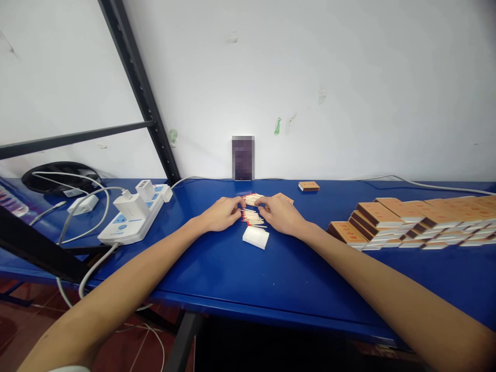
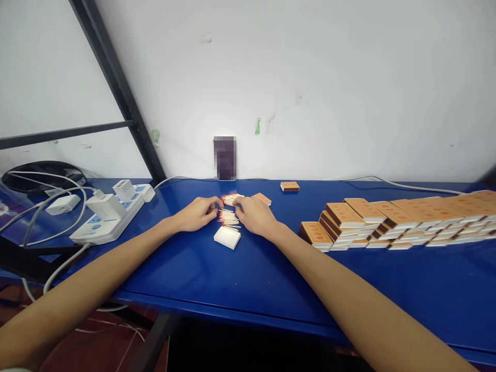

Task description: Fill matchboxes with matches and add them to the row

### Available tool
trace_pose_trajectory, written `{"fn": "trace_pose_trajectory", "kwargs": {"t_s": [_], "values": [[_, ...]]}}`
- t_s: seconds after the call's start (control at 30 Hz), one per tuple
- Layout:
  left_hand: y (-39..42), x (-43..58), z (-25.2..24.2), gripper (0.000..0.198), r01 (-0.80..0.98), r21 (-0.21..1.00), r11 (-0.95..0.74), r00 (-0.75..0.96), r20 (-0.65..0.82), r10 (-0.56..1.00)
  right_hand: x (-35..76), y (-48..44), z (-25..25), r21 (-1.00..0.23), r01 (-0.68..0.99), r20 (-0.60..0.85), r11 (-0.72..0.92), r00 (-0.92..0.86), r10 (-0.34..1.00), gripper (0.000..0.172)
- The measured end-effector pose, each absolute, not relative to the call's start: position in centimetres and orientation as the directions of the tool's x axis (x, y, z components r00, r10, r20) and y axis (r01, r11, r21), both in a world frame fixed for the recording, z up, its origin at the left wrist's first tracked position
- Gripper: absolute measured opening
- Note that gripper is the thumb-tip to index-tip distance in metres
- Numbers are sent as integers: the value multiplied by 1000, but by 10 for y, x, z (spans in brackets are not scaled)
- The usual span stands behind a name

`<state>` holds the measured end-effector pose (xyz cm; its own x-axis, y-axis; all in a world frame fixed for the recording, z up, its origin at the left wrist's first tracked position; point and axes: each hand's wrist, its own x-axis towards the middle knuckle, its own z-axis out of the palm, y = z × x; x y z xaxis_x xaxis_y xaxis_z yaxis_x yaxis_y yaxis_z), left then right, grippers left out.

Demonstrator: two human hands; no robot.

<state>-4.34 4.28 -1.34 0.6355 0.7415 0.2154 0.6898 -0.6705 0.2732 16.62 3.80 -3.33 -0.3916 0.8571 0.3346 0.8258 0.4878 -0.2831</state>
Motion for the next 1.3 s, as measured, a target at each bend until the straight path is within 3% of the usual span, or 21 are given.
{"fn": "trace_pose_trajectory", "kwargs": {"t_s": [0.13, 0.33, 0.93, 1.3], "values": [[44, -43, -14, 38, 702, 251, -667, 633, 210, 745, 166, 37, -32, -282, 830, 322, 481, -390, 863, 27], [43, -41, -13, 43, 691, 216, -689, 655, 214, 724, 165, 37, -31, -295, 831, 318, 472, -381, 868, 25], [43, -41, -13, 44, 703, 194, -684, 652, 205, 730, 160, 40, -24, -351, 842, 287, 410, -320, 903, 22], [44, -43, -15, 45, 692, 191, -696, 661, 222, 717, 153, 46, -9, -322, 814, 199, 483, -441, 875, 17]]}}
